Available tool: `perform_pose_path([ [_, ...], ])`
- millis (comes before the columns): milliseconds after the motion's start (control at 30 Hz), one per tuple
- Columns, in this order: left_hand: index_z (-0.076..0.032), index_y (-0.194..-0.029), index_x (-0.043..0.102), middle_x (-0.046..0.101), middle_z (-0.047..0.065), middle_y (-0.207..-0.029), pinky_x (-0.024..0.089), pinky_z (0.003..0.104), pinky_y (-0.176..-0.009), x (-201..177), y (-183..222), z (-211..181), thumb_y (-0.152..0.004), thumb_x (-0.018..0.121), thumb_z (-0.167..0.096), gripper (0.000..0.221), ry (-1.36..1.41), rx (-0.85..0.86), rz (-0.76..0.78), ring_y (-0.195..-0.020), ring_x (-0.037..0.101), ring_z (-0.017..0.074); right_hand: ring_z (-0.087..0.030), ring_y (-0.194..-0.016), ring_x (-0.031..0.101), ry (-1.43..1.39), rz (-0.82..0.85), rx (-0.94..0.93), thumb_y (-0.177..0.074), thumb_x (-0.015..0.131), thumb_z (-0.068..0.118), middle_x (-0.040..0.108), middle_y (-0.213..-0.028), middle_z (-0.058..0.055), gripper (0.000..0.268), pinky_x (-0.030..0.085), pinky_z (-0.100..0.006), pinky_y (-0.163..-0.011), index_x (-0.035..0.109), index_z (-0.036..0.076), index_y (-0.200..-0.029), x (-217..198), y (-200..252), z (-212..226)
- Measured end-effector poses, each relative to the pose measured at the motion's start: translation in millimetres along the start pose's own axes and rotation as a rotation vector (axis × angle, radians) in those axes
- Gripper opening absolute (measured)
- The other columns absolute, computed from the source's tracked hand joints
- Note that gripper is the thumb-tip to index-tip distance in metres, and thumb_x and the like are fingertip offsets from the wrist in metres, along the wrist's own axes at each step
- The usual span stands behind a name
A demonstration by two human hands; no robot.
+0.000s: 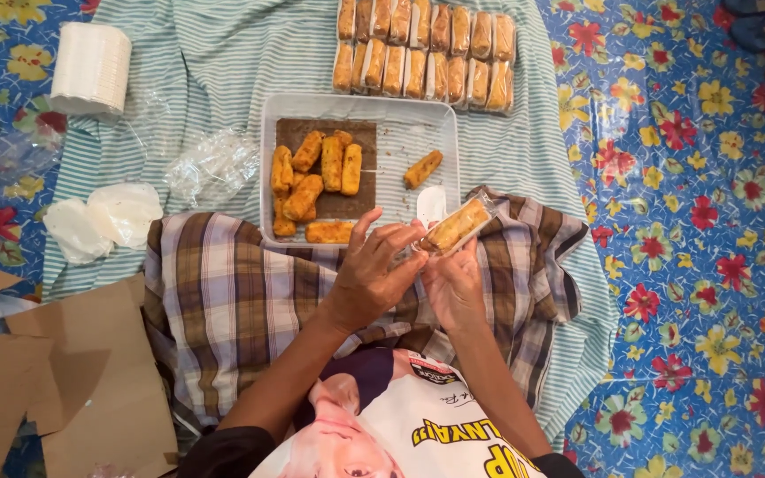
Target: Manually placing individual fried snacks into plastic bags for packaging.
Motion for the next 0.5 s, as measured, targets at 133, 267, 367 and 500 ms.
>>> perform_pose_path([
  [133, -0.008, -0.090, 0.073, 0.069, 0.011, -0.120, 0.043, 0.062, -0.107, 3, -2, 0, -0.093, 0.075, -0.009, 0.004, -0.029, 0.015, 0.000, -0.103, 0.070, 0.0286, -0.035, -0.128, 0.059, 0.039, -0.027, -0.015, -0.087, 0.055, -0.017, 0.053, -0.141, -0.018, 0.077, 0.059, -0.037, -0.094, 0.028, 0.019, -0.150, 13, 0, 5],
  [267, -0.009, -0.090, 0.073, 0.068, 0.010, -0.121, 0.042, 0.060, -0.109, 4, -1, 2, -0.093, 0.075, -0.013, 0.006, 0.000, -0.018, 0.020, -0.105, 0.068, 0.0286, -0.034, -0.127, 0.060, 0.079, -0.046, -0.055, -0.087, 0.055, -0.018, 0.055, -0.135, -0.016, 0.074, 0.057, -0.045, -0.100, 0.030, 0.017, -0.147, 3, -5, 2],
  [367, -0.010, -0.088, 0.073, 0.068, 0.008, -0.119, 0.041, 0.057, -0.110, 2, -1, 5, -0.089, 0.080, -0.020, 0.012, 0.104, -0.131, 0.025, -0.106, 0.068, 0.0274, -0.034, -0.128, 0.059, 0.080, -0.077, -0.065, -0.087, 0.055, -0.018, 0.054, -0.133, -0.014, 0.075, 0.054, -0.050, -0.106, 0.027, 0.016, -0.147, -8, -9, -1],
  [500, -0.010, -0.106, 0.072, 0.070, 0.004, -0.102, 0.051, 0.047, -0.099, 15, 16, 27, -0.086, 0.084, -0.031, 0.032, 0.261, -0.413, 0.004, -0.092, 0.072, 0.0260, -0.034, -0.126, 0.060, 0.063, -0.082, -0.065, -0.086, 0.055, -0.018, 0.054, -0.132, -0.013, 0.075, 0.055, -0.051, -0.107, 0.028, 0.016, -0.147, 13, -10, 13],
])
Point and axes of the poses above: each hand's wrist, its own y-axis away from the middle knuckle, its own x-axis out of the palm, z = x × y, the point moved 4 cm from there along -y, towards the middle knuckle
